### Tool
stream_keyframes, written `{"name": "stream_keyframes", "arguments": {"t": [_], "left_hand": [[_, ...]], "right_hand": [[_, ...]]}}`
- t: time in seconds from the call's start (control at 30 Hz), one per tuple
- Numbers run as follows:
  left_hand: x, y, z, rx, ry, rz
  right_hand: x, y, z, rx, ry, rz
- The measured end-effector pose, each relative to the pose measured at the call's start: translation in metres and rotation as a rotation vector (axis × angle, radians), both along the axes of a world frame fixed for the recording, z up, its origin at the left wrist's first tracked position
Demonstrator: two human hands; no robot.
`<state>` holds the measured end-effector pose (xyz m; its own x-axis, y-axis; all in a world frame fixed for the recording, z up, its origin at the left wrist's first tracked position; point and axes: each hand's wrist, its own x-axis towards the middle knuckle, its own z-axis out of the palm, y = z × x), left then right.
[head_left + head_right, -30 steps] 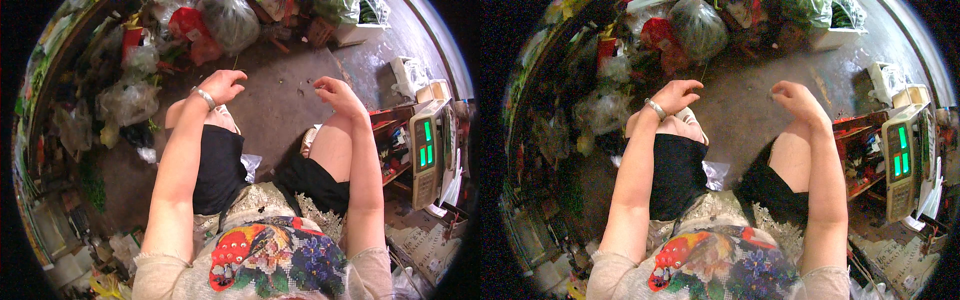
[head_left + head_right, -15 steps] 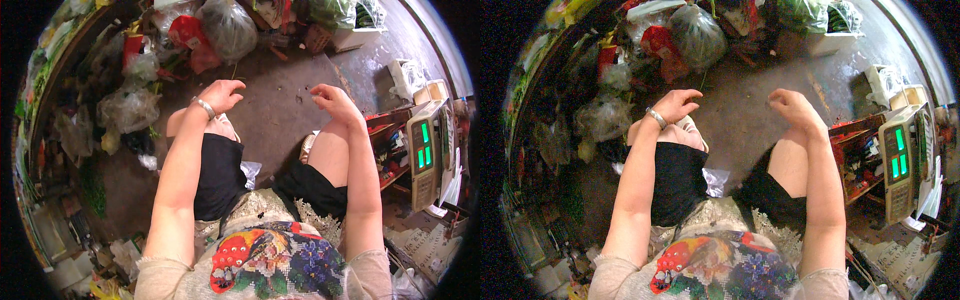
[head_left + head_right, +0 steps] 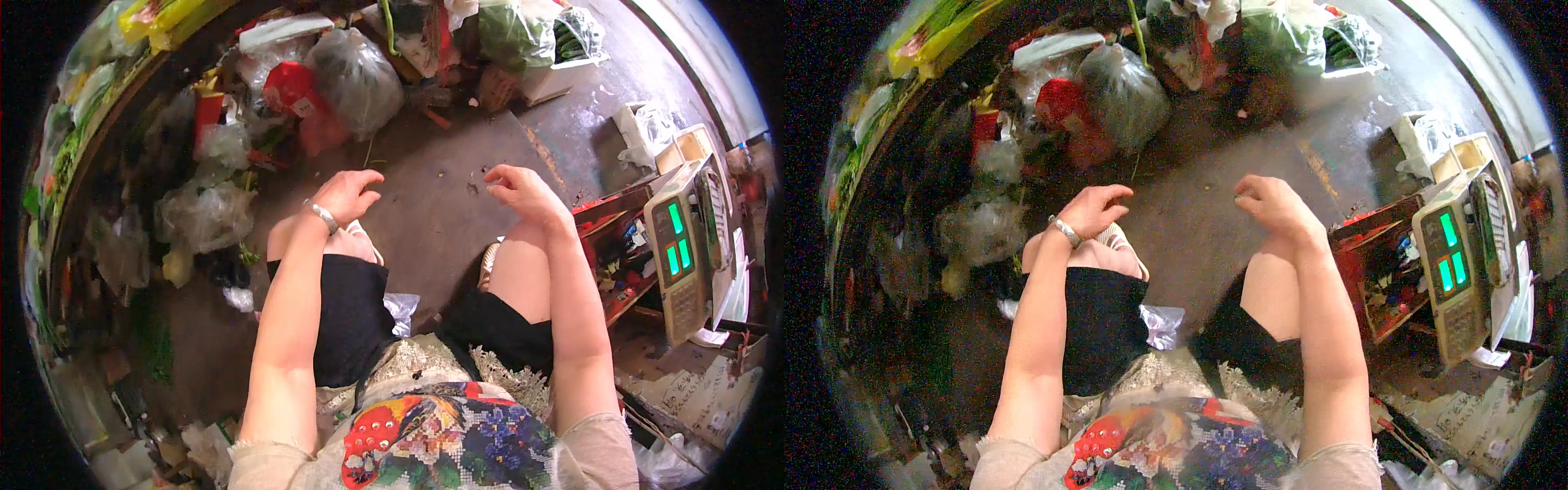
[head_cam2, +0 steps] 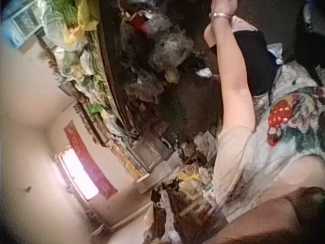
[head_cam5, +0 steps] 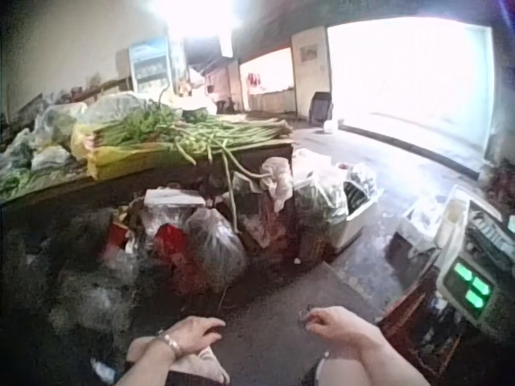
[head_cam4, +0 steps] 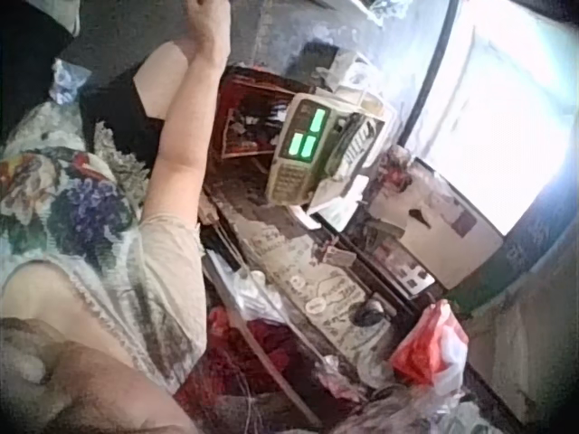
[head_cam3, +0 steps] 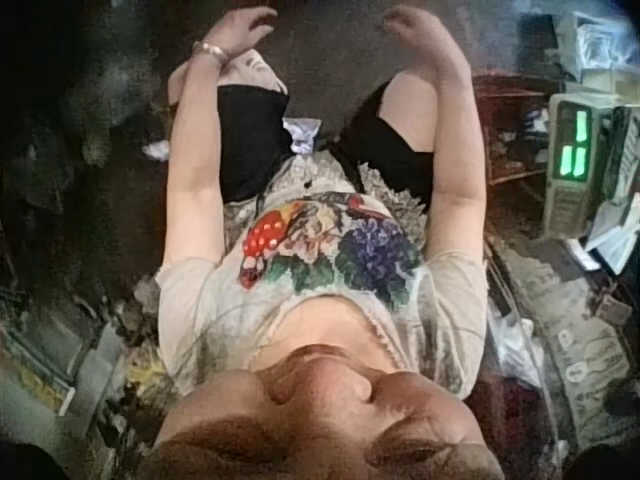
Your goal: The person picks up a small zippered pouch, unzips it by hand, and reaches inside.
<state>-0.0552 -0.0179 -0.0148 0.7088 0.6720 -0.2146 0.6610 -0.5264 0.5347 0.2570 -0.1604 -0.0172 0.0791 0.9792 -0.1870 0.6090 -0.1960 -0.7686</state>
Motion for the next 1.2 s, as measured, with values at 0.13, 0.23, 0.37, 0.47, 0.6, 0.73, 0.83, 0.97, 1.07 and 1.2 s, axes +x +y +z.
{"name": "stream_keyframes", "arguments": {"t": [0.13, 0.23, 0.37, 0.47, 0.6, 0.73, 0.83, 0.97, 1.07, 1.2], "left_hand": [[0.007, -0.001, 0.000, 0.010, -0.034, -0.036], [-0.002, 0.000, -0.002, -0.009, -0.045, -0.044], [-0.004, -0.005, 0.006, -0.024, -0.050, 0.003], [-0.002, -0.005, 0.004, -0.023, -0.088, 0.020], [0.006, -0.008, 0.008, -0.014, -0.043, 0.003], [0.005, -0.006, 0.007, -0.014, -0.027, 0.012], [0.002, -0.006, 0.005, -0.036, -0.012, 0.049], [0.007, -0.010, 0.011, -0.069, -0.004, 0.061], [0.002, -0.007, 0.003, -0.063, -0.032, 0.051], [0.000, -0.006, 0.002, -0.060, -0.028, 0.055]], "right_hand": [[0.008, -0.006, -0.001, 0.022, -0.043, 0.005], [0.004, -0.002, -0.009, 0.052, -0.061, 0.033], [-0.001, 0.002, -0.007, 0.074, -0.097, 0.061], [0.002, 0.002, -0.007, 0.076, -0.118, 0.056], [0.006, -0.002, -0.011, 0.046, -0.110, 0.042], [0.007, -0.001, -0.014, 0.047, -0.110, 0.047], [0.005, 0.001, -0.012, 0.028, -0.118, 0.042], [0.006, 0.001, -0.017, 0.047, -0.136, 0.038], [0.004, 0.000, -0.012, 0.047, -0.120, 0.034], [0.004, -0.001, -0.010, 0.043, -0.131, 0.049]]}}
